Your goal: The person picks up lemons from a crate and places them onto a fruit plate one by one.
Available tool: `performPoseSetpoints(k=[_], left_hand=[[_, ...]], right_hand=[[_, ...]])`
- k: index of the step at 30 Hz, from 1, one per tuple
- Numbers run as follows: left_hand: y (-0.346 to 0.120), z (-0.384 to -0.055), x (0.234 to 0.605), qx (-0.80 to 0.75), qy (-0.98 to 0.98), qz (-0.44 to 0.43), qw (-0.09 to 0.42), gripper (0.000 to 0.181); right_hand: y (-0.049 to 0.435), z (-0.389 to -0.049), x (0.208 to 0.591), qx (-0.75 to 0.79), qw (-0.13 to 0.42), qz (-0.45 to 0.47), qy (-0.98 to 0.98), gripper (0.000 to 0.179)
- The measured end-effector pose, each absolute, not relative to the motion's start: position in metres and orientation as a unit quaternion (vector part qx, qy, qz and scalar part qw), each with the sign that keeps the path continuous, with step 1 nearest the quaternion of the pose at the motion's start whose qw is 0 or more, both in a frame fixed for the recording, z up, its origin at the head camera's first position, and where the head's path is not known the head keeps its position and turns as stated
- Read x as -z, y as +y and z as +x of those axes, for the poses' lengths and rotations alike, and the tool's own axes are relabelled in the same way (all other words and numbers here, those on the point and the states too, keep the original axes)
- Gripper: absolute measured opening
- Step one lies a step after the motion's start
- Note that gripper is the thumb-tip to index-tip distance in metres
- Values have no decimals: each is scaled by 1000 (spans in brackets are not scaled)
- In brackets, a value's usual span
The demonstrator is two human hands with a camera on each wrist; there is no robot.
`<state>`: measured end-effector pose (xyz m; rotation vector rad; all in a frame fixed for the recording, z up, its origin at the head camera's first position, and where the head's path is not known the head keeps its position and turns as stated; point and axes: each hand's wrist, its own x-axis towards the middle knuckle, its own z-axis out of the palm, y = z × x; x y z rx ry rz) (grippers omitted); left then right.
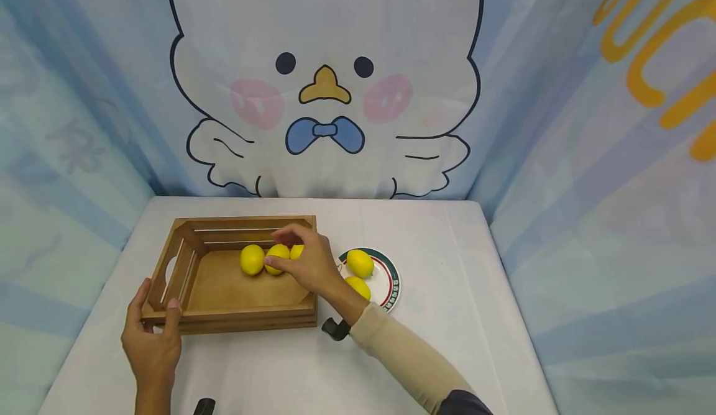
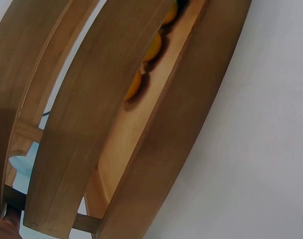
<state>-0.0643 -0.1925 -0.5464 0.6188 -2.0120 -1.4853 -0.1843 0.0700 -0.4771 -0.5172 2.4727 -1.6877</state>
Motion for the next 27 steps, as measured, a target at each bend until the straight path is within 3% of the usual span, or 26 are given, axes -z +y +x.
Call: performPoseSetpoints(k=[27], left_hand=[[-195, -65, 549, 553, -751, 227, 279, 63]], right_hand=[[60, -199, 472, 526, 101, -207, 819, 48]])
